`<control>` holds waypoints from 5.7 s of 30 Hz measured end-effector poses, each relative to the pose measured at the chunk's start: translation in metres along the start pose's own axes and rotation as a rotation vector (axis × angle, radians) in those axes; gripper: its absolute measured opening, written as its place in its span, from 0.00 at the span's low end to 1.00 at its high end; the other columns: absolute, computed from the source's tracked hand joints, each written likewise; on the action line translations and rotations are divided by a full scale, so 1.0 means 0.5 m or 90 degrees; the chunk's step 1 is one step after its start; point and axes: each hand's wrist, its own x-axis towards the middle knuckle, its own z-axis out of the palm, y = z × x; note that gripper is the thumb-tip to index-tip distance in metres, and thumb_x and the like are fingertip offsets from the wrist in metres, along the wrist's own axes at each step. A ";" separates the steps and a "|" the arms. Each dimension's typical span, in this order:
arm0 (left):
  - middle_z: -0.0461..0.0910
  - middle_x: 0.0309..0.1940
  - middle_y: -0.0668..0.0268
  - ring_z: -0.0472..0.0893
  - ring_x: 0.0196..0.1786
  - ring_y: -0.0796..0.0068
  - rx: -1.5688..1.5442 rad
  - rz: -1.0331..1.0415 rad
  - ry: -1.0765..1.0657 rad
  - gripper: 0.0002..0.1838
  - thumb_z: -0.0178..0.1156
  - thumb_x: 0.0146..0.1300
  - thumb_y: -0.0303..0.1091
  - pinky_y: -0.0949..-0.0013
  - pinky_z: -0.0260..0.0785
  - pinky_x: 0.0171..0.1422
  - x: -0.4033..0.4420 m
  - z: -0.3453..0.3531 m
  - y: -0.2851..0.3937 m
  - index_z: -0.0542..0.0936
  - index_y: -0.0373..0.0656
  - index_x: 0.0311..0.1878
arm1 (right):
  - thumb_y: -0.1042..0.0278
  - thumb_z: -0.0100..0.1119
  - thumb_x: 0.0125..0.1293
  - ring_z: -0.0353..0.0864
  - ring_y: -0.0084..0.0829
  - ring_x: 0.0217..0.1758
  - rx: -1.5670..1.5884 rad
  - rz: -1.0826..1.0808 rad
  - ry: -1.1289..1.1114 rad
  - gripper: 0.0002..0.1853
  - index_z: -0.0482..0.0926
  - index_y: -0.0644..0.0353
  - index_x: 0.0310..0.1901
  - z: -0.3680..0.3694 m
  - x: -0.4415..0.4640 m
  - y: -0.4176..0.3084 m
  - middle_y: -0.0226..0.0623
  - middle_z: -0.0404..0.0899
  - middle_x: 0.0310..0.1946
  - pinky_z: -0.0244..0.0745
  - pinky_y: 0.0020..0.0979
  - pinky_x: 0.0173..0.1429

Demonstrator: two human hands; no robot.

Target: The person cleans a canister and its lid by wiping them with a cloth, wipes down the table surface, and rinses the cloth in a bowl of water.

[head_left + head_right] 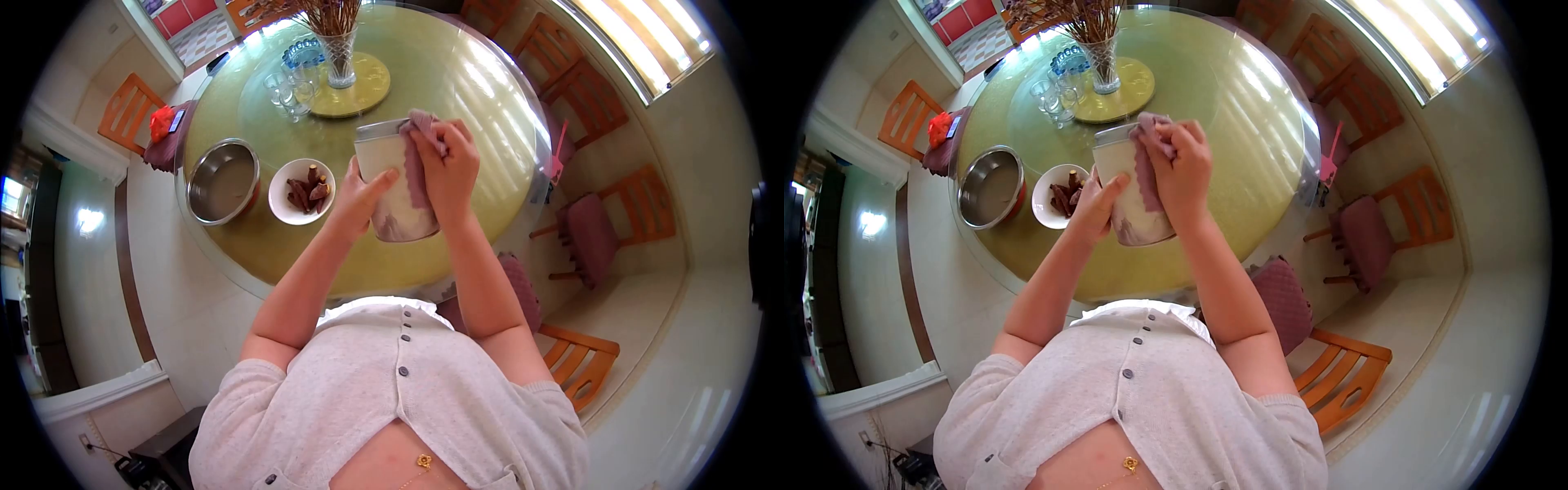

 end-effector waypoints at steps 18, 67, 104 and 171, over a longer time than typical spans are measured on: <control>0.74 0.49 0.59 0.77 0.50 0.70 0.068 0.054 0.011 0.37 0.72 0.49 0.33 0.67 0.74 0.54 0.013 -0.023 0.013 0.61 0.37 0.60 | 0.82 0.64 0.46 0.77 0.36 0.34 -0.005 -0.107 0.000 0.15 0.82 0.62 0.39 -0.024 -0.112 0.010 0.40 0.75 0.35 0.74 0.30 0.38; 0.74 0.56 0.61 0.76 0.56 0.70 -0.181 -0.129 -0.113 0.35 0.67 0.57 0.40 0.67 0.70 0.60 0.000 -0.042 -0.024 0.63 0.38 0.64 | 0.80 0.56 0.59 0.75 0.37 0.32 -0.007 0.003 0.028 0.09 0.80 0.65 0.42 -0.049 -0.119 0.051 0.42 0.75 0.33 0.70 0.31 0.37; 0.71 0.57 0.59 0.73 0.58 0.68 -0.006 0.009 -0.073 0.47 0.74 0.49 0.38 0.65 0.69 0.61 -0.001 -0.019 -0.017 0.56 0.39 0.67 | 0.81 0.60 0.45 0.77 0.40 0.33 -0.128 -0.110 0.010 0.17 0.82 0.57 0.40 -0.025 -0.035 -0.015 0.38 0.75 0.31 0.74 0.35 0.36; 0.73 0.53 0.60 0.75 0.54 0.70 0.117 0.050 -0.002 0.42 0.74 0.47 0.36 0.67 0.70 0.58 0.006 -0.023 -0.009 0.61 0.39 0.63 | 0.74 0.65 0.46 0.77 0.38 0.33 -0.284 -0.168 -0.098 0.23 0.81 0.52 0.49 -0.041 -0.063 -0.016 0.33 0.73 0.31 0.74 0.36 0.36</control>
